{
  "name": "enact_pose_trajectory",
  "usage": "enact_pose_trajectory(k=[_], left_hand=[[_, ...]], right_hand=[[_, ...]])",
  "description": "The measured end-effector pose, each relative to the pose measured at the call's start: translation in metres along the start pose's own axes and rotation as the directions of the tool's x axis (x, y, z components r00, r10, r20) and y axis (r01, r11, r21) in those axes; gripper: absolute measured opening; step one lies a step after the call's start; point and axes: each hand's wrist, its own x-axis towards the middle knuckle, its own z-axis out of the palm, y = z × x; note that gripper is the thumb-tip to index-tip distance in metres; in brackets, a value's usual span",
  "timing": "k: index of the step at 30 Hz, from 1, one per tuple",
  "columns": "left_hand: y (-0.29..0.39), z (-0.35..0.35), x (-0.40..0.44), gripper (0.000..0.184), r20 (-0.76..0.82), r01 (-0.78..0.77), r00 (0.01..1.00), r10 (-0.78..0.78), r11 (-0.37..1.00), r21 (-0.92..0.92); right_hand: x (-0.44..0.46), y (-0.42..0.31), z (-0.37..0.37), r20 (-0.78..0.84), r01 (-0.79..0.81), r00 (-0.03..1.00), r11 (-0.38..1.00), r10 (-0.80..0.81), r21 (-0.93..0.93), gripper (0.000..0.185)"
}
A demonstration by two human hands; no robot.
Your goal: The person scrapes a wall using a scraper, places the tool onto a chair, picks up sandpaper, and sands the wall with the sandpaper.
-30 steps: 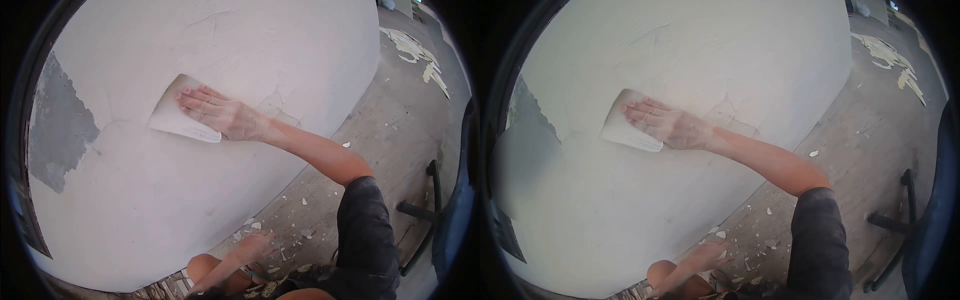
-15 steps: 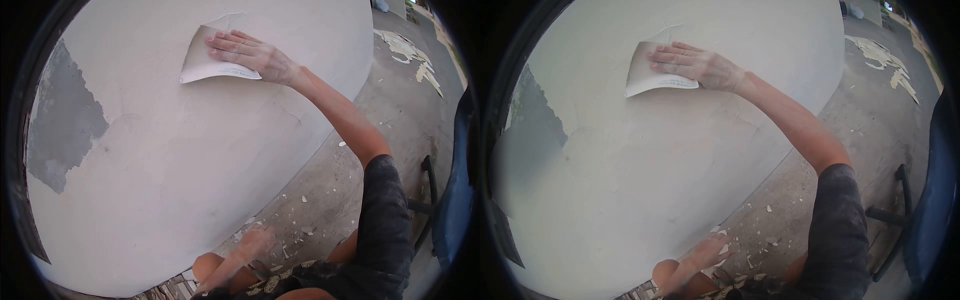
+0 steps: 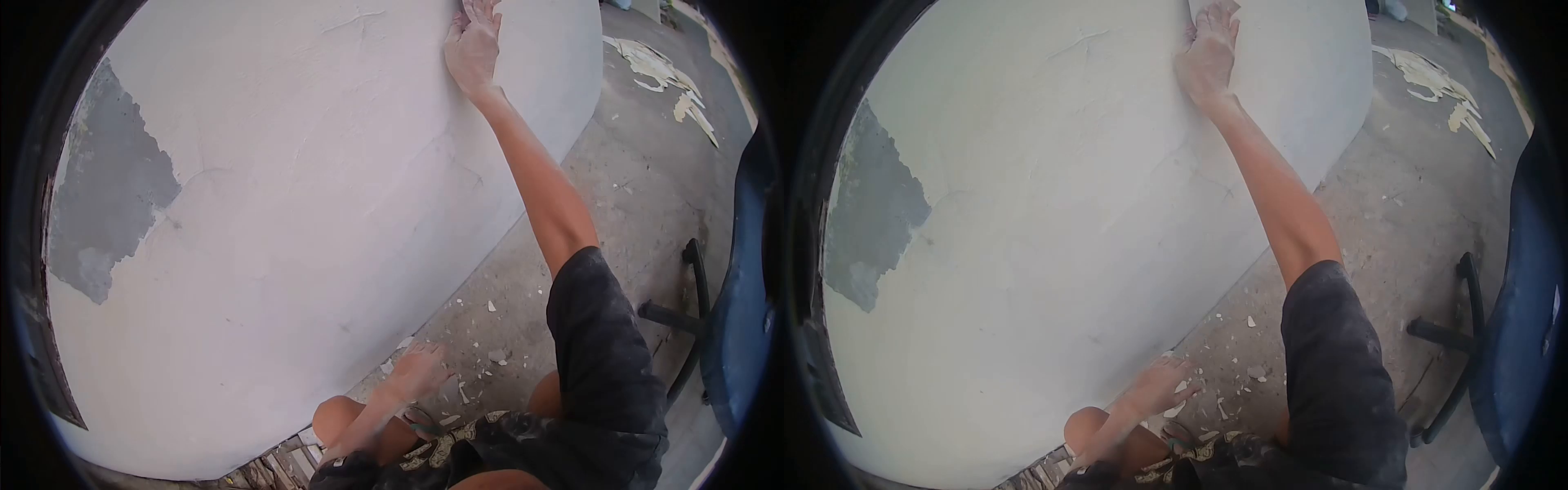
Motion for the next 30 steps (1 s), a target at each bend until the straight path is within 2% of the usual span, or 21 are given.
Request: enact_pose_trajectory(k=[2,4,6,9,11,12,14,16,18,19,21,23,24,26,29,30], left_hand=[[-0.001,0.005,0.005,0.047,-0.012,-0.046,0.999,0.046,0.999,-0.009],[-0.004,0.009,0.014,0.047,-0.009,-0.071,0.997,0.070,0.998,-0.004],[-0.010,0.010,0.013,0.049,0.022,-0.057,0.998,0.057,0.998,0.003],[-0.012,0.010,0.019,0.052,0.093,-0.022,0.996,0.016,0.997,0.068],[-0.005,0.005,0.024,0.052,0.124,-0.007,0.992,0.005,1.000,0.014],[-0.001,0.003,0.028,0.052,0.148,-0.002,0.989,0.003,1.000,-0.012],[0.002,0.002,0.034,0.053,0.149,0.003,0.989,0.005,0.999,-0.055],[-0.004,0.000,0.029,0.054,0.108,0.003,0.994,0.002,0.999,-0.043],[-0.011,0.001,0.026,0.055,0.027,-0.033,0.999,0.033,0.999,0.018],[-0.007,0.000,0.026,0.055,0.065,-0.006,0.998,0.003,0.999,0.039],[-0.001,-0.012,0.031,0.056,0.130,0.051,0.989,-0.065,0.993,0.104],[-0.008,0.003,0.033,0.055,0.092,-0.050,0.994,0.053,0.998,-0.035],[-0.010,0.008,0.032,0.054,0.067,-0.104,0.992,0.111,0.989,-0.101],[-0.011,0.012,0.026,0.055,0.069,-0.043,0.997,0.044,0.999,-0.023],[-0.017,-0.003,0.026,0.055,0.025,-0.025,0.999,0.024,0.999,0.042],[-0.016,-0.004,0.022,0.056,0.027,-0.028,0.999,0.027,0.999,0.044]], right_hand=[[-0.020,-0.041,0.010,-0.089,0.205,0.976,0.976,-0.198,0.073,0.058],[-0.008,-0.030,-0.007,0.046,0.413,0.902,0.890,-0.428,0.193,0.053],[-0.002,-0.025,-0.017,0.156,0.553,0.763,0.759,-0.627,0.345,0.049],[-0.006,-0.016,-0.009,0.113,0.267,0.947,0.931,-0.302,0.250,0.050],[0.000,-0.009,0.001,0.037,0.061,0.997,0.978,-0.070,0.200,0.051],[-0.021,-0.054,0.003,0.019,0.204,0.975,0.929,-0.220,0.310,0.054],[-0.023,-0.064,0.002,0.079,0.380,0.876,0.782,-0.475,0.494,0.059],[-0.018,-0.049,0.006,0.070,0.382,0.877,0.778,-0.476,0.499,0.055],[0.014,0.025,0.000,0.009,0.226,0.971,0.927,-0.240,0.299,0.043],[0.019,0.041,-0.006,-0.020,-0.014,1.000,0.961,0.021,0.276,0.038],[0.019,0.009,0.007,-0.206,0.124,0.971,0.992,-0.124,-0.013,0.041],[-0.012,-0.065,0.009,0.000,0.236,0.966,0.882,-0.259,0.409,0.042],[-0.015,-0.069,0.004,0.027,0.348,0.917,0.829,-0.399,0.438,0.044],[-0.015,-0.079,0.001,0.066,0.538,0.756,0.675,-0.651,0.506,0.049],[0.042,-0.028,0.007,0.092,0.232,0.954,0.895,-0.287,0.380,0.056],[0.049,-0.038,-0.002,0.223,-0.021,0.972,0.928,-0.067,0.372,0.058]])
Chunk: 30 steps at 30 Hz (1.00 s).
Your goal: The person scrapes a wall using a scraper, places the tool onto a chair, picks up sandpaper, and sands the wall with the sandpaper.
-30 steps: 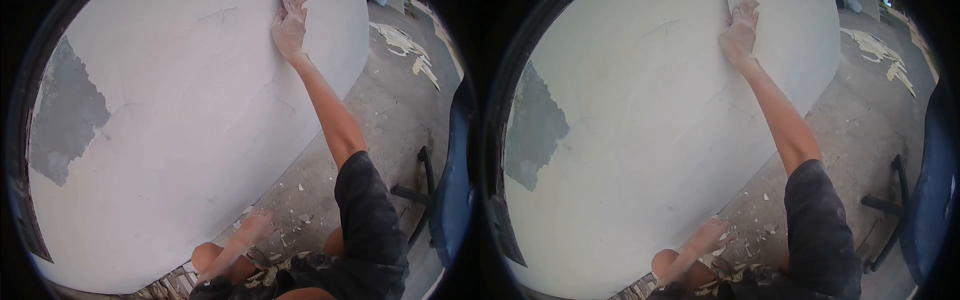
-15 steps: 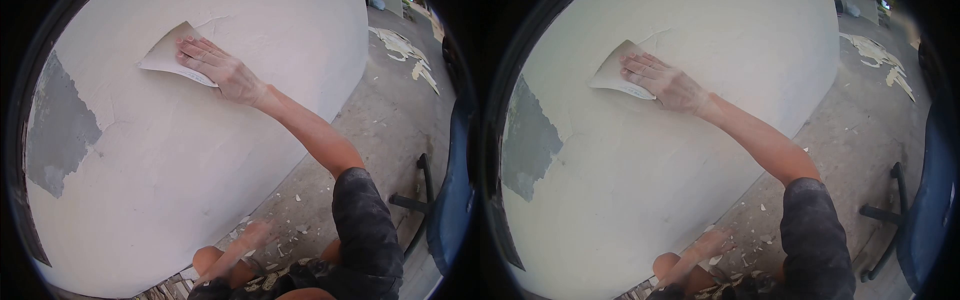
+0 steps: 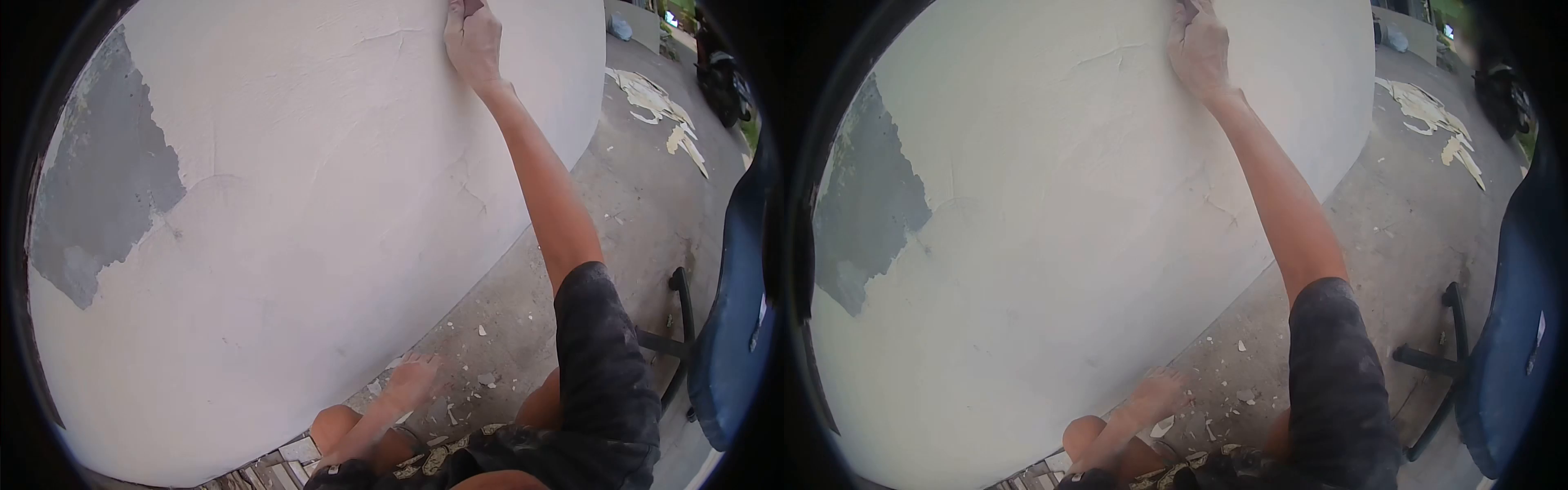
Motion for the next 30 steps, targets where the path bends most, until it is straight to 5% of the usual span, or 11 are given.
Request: enact_pose_trajectory(k=[1,4,6,9,14,17,19,22,26,28,30], left_hand=[[0.001,0.002,-0.001,0.056,0.032,0.022,0.999,-0.021,0.999,-0.029],[0.007,-0.001,0.001,0.056,0.093,0.070,0.994,-0.062,0.994,-0.082],[0.017,-0.014,-0.005,0.056,0.116,0.086,0.990,-0.076,0.993,-0.086],[0.010,-0.006,-0.013,0.056,-0.033,-0.002,0.999,0.001,0.999,-0.051],[0.002,0.008,-0.021,0.052,-0.146,-0.062,0.988,0.050,0.995,-0.078],[0.004,-0.010,-0.017,0.050,-0.050,0.005,0.999,-0.009,0.997,-0.080],[0.004,-0.012,-0.017,0.050,-0.081,0.008,0.997,-0.013,0.998,-0.069],[-0.002,-0.003,-0.017,0.051,-0.189,-0.073,0.980,0.061,0.996,-0.055],[0.014,-0.018,-0.020,0.049,0.031,0.038,0.999,-0.035,0.993,-0.115],[0.014,-0.017,-0.017,0.051,0.043,0.042,0.998,-0.037,0.991,-0.129],[0.003,-0.004,-0.011,0.057,-0.062,-0.047,0.997,0.038,0.987,-0.155]], right_hand=[[0.010,-0.013,-0.008,0.037,-0.253,0.967,0.967,0.252,0.030,0.059],[-0.062,-0.047,0.044,-0.078,0.253,0.961,0.957,-0.266,-0.139,0.057],[-0.143,-0.065,0.060,0.247,0.345,0.910,0.939,-0.333,-0.005,0.053],[-0.086,-0.071,0.041,0.143,0.347,0.931,0.935,-0.335,-0.070,0.045],[0.002,-0.077,0.034,0.090,-0.351,0.935,0.932,0.344,0.085,0.040],[-0.086,-0.080,0.068,-0.095,0.310,0.947,0.951,-0.308,0.008,0.045],[-0.166,-0.075,0.062,0.290,0.386,0.868,0.915,-0.403,0.116,0.060],[-0.096,-0.052,0.044,0.130,0.419,0.901,0.908,-0.414,-0.006,0.060],[0.020,-0.036,0.003,0.032,-0.555,0.831,0.826,0.555,0.095,0.040],[-0.023,-0.030,0.044,-0.239,-0.062,0.969,0.998,0.060,-0.004,0.042],[-0.120,-0.076,0.064,0.011,0.254,0.967,0.967,-0.254,0.000,0.056]])
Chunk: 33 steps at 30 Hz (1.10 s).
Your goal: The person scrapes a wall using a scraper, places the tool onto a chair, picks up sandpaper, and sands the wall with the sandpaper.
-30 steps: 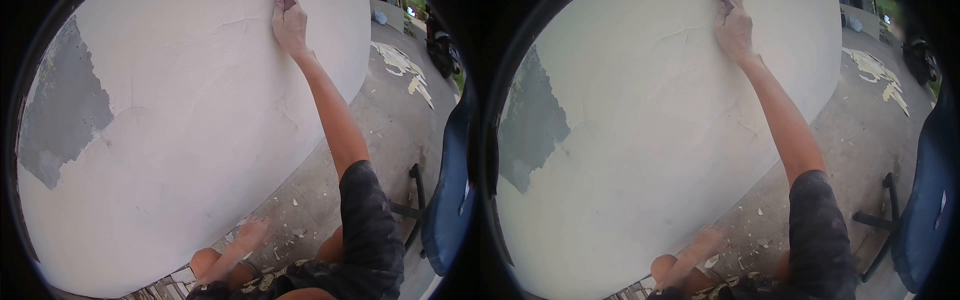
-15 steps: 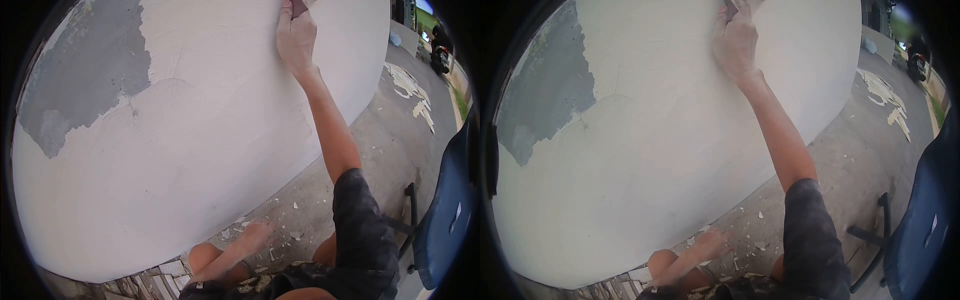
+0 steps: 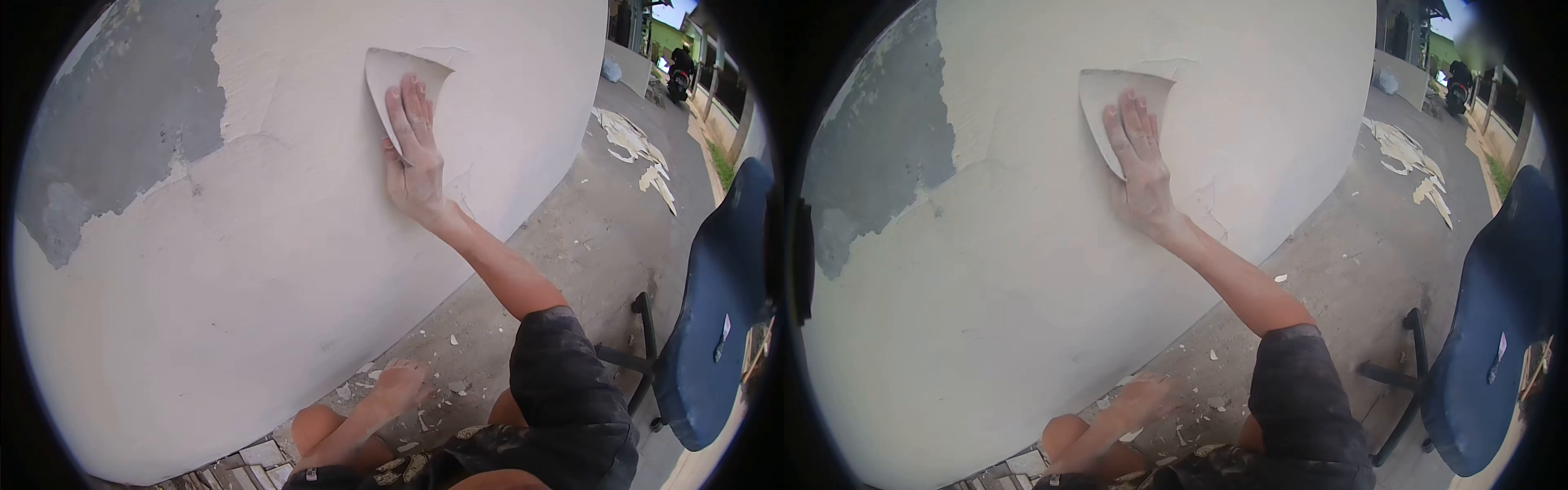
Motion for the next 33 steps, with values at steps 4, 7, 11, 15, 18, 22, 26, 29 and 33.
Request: enact_pose_trajectory(k=[4,7,11,15,18,22,26,29,33], left_hand=[[0.003,-0.001,0.001,0.057,-0.015,0.020,1.000,-0.019,0.996,0.084],[-0.001,0.013,-0.004,0.057,-0.054,-0.029,0.998,0.035,0.993,0.111],[0.006,0.003,-0.002,0.054,0.045,0.041,0.998,-0.045,0.995,0.086],[0.003,0.001,0.004,0.051,0.022,-0.001,1.000,-0.001,0.997,0.073],[0.012,-0.008,0.001,0.052,0.080,0.090,0.992,-0.097,0.992,0.089],[0.008,-0.003,-0.001,0.054,0.009,0.048,0.999,-0.049,0.997,0.059],[0.001,0.014,0.012,0.055,-0.007,0.009,1.000,-0.008,0.995,0.103],[0.006,-0.005,0.003,0.055,0.079,0.093,0.992,-0.098,0.994,0.063],[0.005,-0.007,-0.004,0.056,-0.009,0.062,0.998,-0.061,0.992,0.113]], right_hand=[[-0.030,0.011,-0.024,0.448,0.295,0.826,0.940,-0.342,0.173,0.050],[0.059,0.072,-0.037,0.019,0.166,0.986,0.984,-0.165,-0.060,0.046],[0.073,0.049,-0.027,-0.096,-0.375,0.913,0.910,0.396,0.179,0.050],[0.036,0.021,-0.023,0.136,0.208,0.969,0.978,-0.204,-0.014,0.047],[0.056,0.062,-0.043,0.186,0.172,0.968,0.985,-0.167,-0.012,0.043],[0.066,0.076,-0.029,-0.178,-0.259,0.952,0.966,0.250,-0.025,0.041],[0.052,0.033,-0.014,-0.070,0.115,0.991,0.993,-0.113,0.012,0.050],[0.051,0.061,-0.034,0.106,0.255,0.960,0.966,-0.258,0.045,0.054],[0.053,0.098,-0.060,-0.083,-0.569,0.768,0.735,0.635,0.369,0.038]])
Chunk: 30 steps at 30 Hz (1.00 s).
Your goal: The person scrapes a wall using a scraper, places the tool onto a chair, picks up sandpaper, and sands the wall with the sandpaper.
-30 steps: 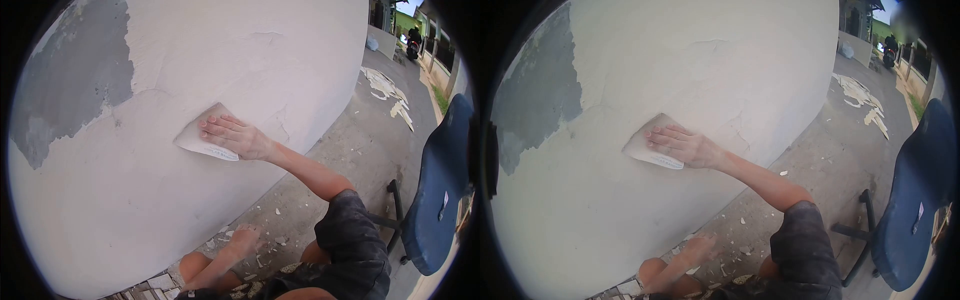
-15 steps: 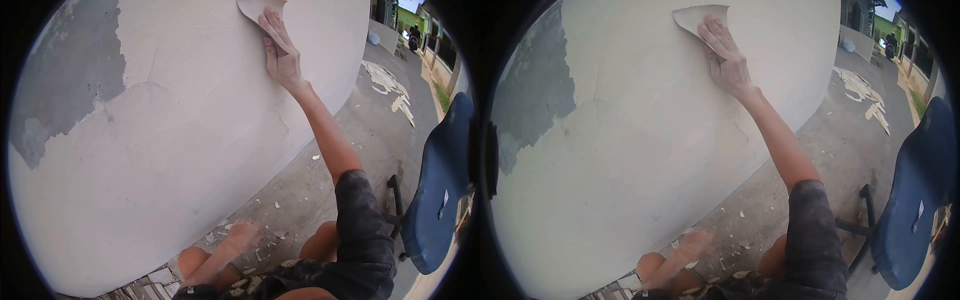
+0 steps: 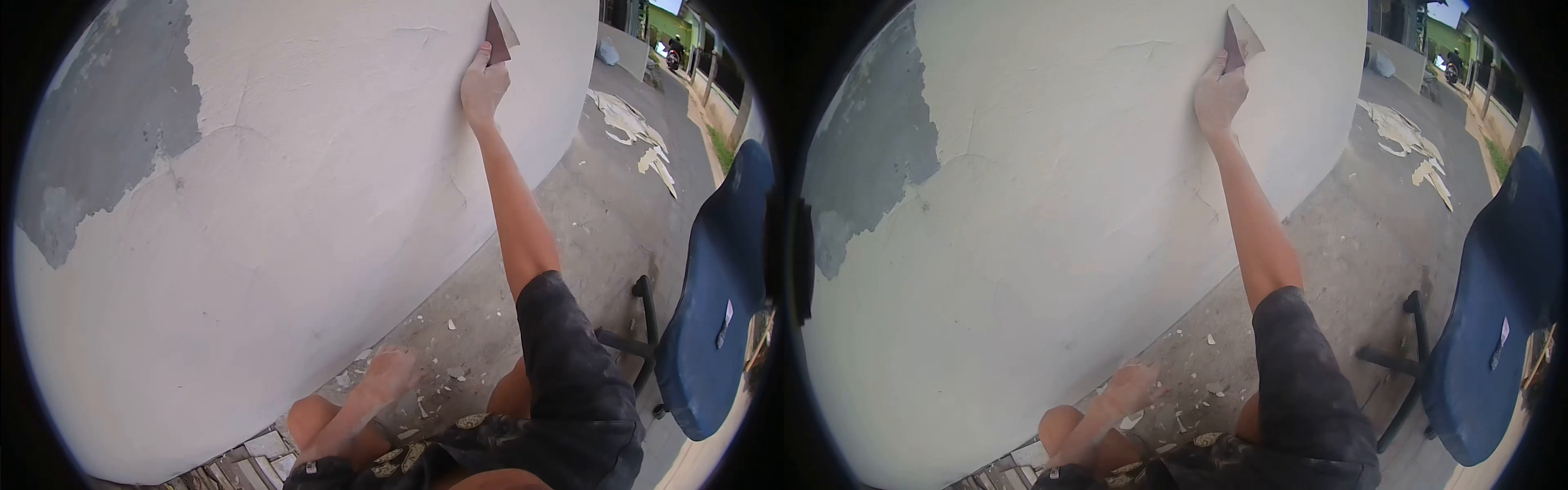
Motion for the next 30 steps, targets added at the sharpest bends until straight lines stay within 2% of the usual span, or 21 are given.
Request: enact_pose_trajectory(k=[1,3,6,8,9,10,12,14,15,17,18,20,21,22,23,24,25,26,27,29,30], left_hand=[[0.000,0.000,0.003,0.056,0.005,-0.008,1.000,0.008,1.000,-0.022],[0.006,0.005,0.007,0.055,0.036,-0.020,0.999,0.023,0.997,-0.072],[0.000,0.016,0.012,0.054,0.070,-0.029,0.997,0.032,0.998,-0.047],[0.006,-0.008,0.007,0.056,0.108,0.050,0.993,-0.045,0.998,-0.040],[0.009,-0.015,0.002,0.057,0.134,0.085,0.988,-0.079,0.995,-0.041],[0.008,-0.013,0.000,0.058,0.071,0.067,0.995,-0.065,0.998,-0.018],[0.005,-0.010,-0.006,0.062,-0.044,0.031,0.999,-0.029,0.998,0.046],[-0.002,0.006,0.000,0.061,-0.015,-0.007,1.000,0.006,1.000,-0.026],[-0.003,0.012,0.001,0.060,0.002,-0.022,1.000,0.022,0.998,-0.059],[0.002,0.009,0.002,0.060,0.113,0.059,0.992,-0.052,0.996,-0.062],[0.001,0.003,0.002,0.060,0.161,0.101,0.983,-0.091,0.993,-0.056],[-0.001,-0.010,-0.002,0.060,0.112,0.110,0.987,-0.111,0.994,0.018],[0.001,-0.009,-0.007,0.061,0.104,0.109,0.988,-0.113,0.993,0.042],[0.001,-0.008,-0.009,0.061,0.087,0.087,0.992,-0.091,0.995,0.044],[-0.002,-0.008,-0.009,0.060,0.066,0.069,0.995,-0.073,0.996,0.052],[-0.004,-0.008,-0.009,0.060,0.046,0.052,0.997,-0.055,0.997,0.065],[-0.005,-0.005,-0.007,0.058,0.067,0.055,0.996,-0.056,0.998,0.016],[-0.005,0.002,-0.002,0.057,0.086,0.052,0.995,-0.049,0.998,-0.030],[-0.005,0.008,-0.002,0.055,0.114,0.055,0.992,-0.047,0.995,-0.077],[-0.008,0.018,-0.004,0.054,0.058,0.027,0.998,-0.025,0.999,-0.039],[-0.011,0.018,-0.005,0.053,0.027,0.017,0.999,-0.016,1.000,-0.020]], right_hand=[[-0.022,-0.015,0.033,0.003,0.224,0.975,0.972,-0.224,-0.077,0.039],[-0.056,-0.036,0.075,0.057,0.602,0.792,0.764,-0.607,-0.232,0.044],[-0.049,-0.032,0.061,0.280,0.740,0.668,0.657,-0.690,-0.145,0.045],[-0.031,-0.026,0.049,0.417,0.819,0.536,0.571,-0.734,-0.046,0.047],[-0.003,-0.004,0.034,0.268,0.793,0.609,0.568,-0.746,-0.221,0.041],[0.004,0.004,0.017,0.116,0.302,0.952,0.933,-0.284,-0.195,0.030],[-0.005,-0.017,0.030,-0.028,0.185,0.981,0.962,-0.194,-0.199,0.029],[-0.042,-0.043,0.061,0.051,0.327,0.945,0.928,-0.323,-0.178,0.029],[-0.077,-0.046,0.084,0.156,0.676,0.737,0.722,-0.657,-0.150,0.037],[-0.098,-0.045,0.074,0.617,0.763,0.453,0.638,-0.644,0.106,0.046],[-0.083,-0.045,0.067,0.595,0.786,0.459,0.614,-0.660,0.075,0.048],[-0.029,-0.035,0.040,0.562,0.821,0.470,0.571,-0.680,0.005,0.051],[0.001,-0.017,0.030,0.357,0.801,0.583,0.591,-0.730,-0.100,0.038],[0.018,-0.006,0.019,0.188,0.530,0.846,0.824,-0.498,-0.201,0.039],[0.016,-0.003,0.014,0.032,0.236,0.972,0.944,-0.235,-0.231,0.040],[0.005,-0.011,0.024,-0.044,0.163,0.983,0.958,-0.178,-0.234,0.041],[-0.013,-0.015,0.043,-0.033,0.318,0.941,0.914,-0.337,-0.252,0.042],[-0.040,-0.026,0.065,0.041,0.541,0.834,0.801,-0.551,-0.257,0.044],[-0.060,-0.032,0.076,0.154,0.690,0.723,0.688,-0.674,-0.225,0.045],[-0.067,-0.036,0.063,0.461,0.790,0.575,0.606,-0.676,-0.097,0.048],[-0.053,-0.031,0.049,0.546,0.821,0.501,0.568,-0.671,-0.055,0.050]])
